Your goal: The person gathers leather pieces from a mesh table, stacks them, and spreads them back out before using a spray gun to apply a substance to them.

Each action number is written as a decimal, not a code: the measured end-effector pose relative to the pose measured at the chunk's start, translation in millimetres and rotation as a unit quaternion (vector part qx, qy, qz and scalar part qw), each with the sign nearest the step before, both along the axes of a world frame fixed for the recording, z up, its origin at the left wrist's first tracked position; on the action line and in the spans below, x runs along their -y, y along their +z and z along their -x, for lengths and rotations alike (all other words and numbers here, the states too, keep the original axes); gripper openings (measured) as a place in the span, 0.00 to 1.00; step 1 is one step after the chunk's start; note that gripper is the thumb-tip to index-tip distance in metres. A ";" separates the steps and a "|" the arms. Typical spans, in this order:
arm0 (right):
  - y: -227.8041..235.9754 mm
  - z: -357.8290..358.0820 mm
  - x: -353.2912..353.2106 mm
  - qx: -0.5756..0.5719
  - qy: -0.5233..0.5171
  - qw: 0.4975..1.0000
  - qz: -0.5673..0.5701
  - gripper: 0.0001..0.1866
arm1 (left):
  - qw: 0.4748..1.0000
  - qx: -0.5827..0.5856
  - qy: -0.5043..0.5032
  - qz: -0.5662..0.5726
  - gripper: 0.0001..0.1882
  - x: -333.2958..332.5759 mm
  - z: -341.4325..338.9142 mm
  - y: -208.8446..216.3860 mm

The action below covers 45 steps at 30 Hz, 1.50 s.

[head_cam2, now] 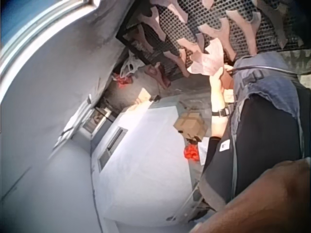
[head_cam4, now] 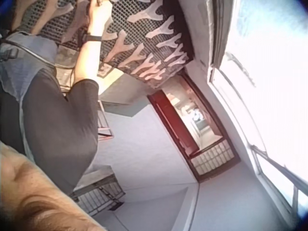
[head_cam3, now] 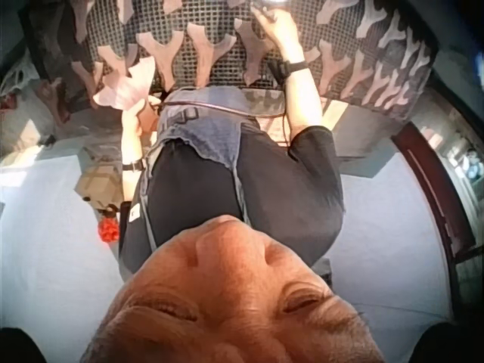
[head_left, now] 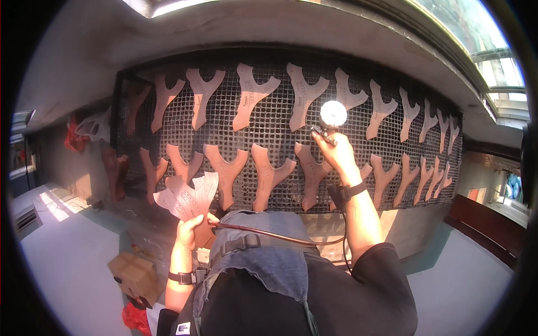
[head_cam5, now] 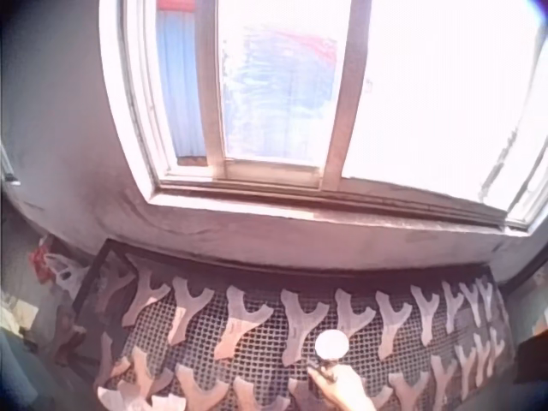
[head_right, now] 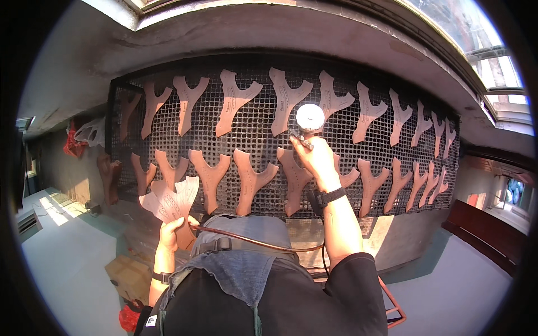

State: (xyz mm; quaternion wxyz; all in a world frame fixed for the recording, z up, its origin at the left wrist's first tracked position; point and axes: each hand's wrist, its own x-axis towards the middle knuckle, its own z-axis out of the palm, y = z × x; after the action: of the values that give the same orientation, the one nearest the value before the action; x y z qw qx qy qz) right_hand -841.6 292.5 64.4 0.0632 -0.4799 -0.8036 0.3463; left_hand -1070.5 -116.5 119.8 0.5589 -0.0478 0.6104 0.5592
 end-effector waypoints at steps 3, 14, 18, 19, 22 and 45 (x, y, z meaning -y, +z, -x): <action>-11.9 17.9 -31.8 0.013 -0.022 0.999 -0.034 0.26 | 1.000 -0.007 0.004 0.005 0.19 0.4 -1.2 1.9; -9.5 17.5 -128.3 -0.150 -0.129 0.974 -0.112 0.23 | 0.998 -0.018 0.042 0.034 0.20 7.2 -13.8 5.7; 15.0 26.1 -115.9 -0.151 -0.113 0.973 -0.130 0.22 | 0.999 -0.014 0.030 0.020 0.19 12.3 -7.8 3.7; 23.3 27.3 -106.1 -0.167 -0.100 0.974 -0.116 0.22 | 1.000 -0.014 0.026 0.009 0.19 11.4 -6.6 4.0; 29.6 28.4 -76.0 -0.174 -0.082 0.981 -0.035 0.20 | 1.000 -0.016 0.025 -0.004 0.18 11.0 -2.7 5.5; 35.1 73.6 170.7 -0.071 -0.173 0.980 0.074 0.20 | 0.997 -0.027 0.000 -0.072 0.19 158.9 122.1 -13.0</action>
State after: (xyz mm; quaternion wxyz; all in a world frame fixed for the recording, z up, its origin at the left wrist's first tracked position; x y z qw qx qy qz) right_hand -915.2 121.8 99.5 0.1432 -0.5892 -0.6742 0.4216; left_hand -1192.6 -275.4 106.8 0.5444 0.0074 0.5837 0.6025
